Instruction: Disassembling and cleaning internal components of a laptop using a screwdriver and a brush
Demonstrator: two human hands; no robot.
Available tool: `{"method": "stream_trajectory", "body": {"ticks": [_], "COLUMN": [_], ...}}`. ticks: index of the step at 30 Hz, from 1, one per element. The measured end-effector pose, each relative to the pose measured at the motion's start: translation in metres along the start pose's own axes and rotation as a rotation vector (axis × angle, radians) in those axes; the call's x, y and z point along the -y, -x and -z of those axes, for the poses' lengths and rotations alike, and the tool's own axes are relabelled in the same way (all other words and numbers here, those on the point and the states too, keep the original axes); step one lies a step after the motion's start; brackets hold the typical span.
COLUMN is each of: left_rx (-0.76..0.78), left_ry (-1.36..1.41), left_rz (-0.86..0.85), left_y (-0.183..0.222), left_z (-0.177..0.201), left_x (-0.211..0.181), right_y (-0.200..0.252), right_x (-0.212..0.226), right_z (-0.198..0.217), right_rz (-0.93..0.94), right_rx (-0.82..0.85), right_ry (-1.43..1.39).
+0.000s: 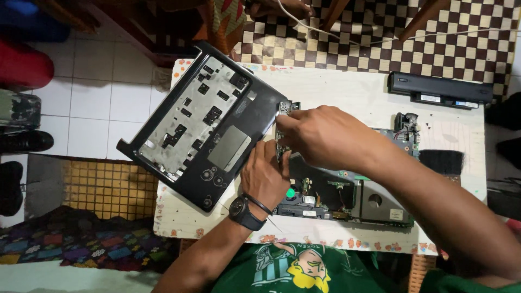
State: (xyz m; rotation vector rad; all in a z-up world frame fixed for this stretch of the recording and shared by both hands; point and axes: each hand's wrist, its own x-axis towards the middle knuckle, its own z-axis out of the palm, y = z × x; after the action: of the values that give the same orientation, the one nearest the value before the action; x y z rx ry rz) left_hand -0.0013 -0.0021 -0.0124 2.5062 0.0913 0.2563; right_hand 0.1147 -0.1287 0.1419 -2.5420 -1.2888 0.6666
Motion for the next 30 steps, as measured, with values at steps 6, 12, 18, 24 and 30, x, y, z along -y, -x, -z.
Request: {"method": "stream_trajectory", "body": {"ticks": [6, 12, 18, 24, 30], "left_rx": [-0.014, 0.035, 0.025, -0.005, 0.0], "left_ry": [-0.025, 0.004, -0.024, -0.036, -0.008], "left_rz": [-0.007, 0.008, -0.013, -0.033, -0.026], "left_y": [0.0, -0.002, -0.002, 0.0, -0.002], "left_z": [0.002, 0.003, 0.005, 0.001, 0.006], "left_x": [-0.001, -0.002, -0.002, 0.001, -0.002], "right_y": [0.003, 0.004, 0.002, 0.006, 0.005], "right_x": [-0.005, -0.003, -0.003, -0.001, -0.002], "right_z": [-0.012, -0.013, -0.016, -0.011, -0.014], "right_rz": [0.008, -0.037, -0.021, -0.057, -0.04], "right_rx": [-0.042, -0.094, -0.113, -0.051, -0.12], "right_ry": [0.058, -0.008, 0.098, 0.0, 0.113]}}
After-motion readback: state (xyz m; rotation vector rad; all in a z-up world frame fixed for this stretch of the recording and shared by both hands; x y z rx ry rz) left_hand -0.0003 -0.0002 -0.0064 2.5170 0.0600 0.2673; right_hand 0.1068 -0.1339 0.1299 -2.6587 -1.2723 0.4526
